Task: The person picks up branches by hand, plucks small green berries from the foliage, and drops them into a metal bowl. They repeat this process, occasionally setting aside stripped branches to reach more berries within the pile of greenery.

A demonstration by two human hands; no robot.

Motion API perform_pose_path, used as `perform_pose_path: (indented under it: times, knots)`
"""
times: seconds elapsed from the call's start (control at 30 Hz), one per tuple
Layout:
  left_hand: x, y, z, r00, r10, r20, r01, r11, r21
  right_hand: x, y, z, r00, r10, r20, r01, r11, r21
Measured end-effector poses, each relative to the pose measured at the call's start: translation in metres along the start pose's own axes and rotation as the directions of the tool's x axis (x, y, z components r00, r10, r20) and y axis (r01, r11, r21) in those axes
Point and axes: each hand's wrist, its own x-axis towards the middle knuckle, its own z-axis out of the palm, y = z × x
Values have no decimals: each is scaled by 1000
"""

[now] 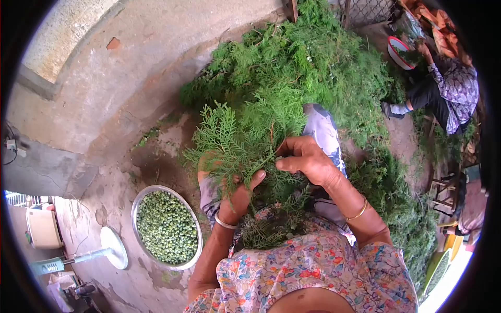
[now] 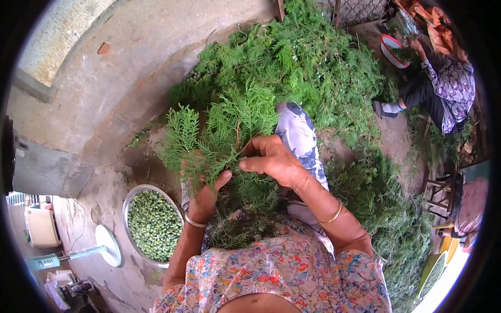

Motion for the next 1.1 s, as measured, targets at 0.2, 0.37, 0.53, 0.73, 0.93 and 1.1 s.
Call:
perform_pose_path:
  times: [0.2,0.37,0.53,0.73,0.93,1.1]
  knots:
    - [0,6,-3,946,-317,62,319,947,-27,-2,7,-6,999,29,29,-39,902,429]
    - [-3,-20,-13,913,339,228,-406,693,595,-3,8,-6,953,-58,-297,155,936,316]
    - [-5,1,-8,971,-238,-25,233,964,-131,-3,-10,-29,879,-17,-476,267,845,464]
    - [1,-12,-14,984,-176,-3,152,862,-483,-10,7,-1,957,92,-275,4,944,329]
    - [-4,-33,-15,996,93,-13,-94,990,-105,-20,-21,34,928,-310,-204,284,947,-148]
    - [-6,-12,-7,963,-219,-158,172,948,-270,-4,-25,40,894,-413,-174,210,730,-650]
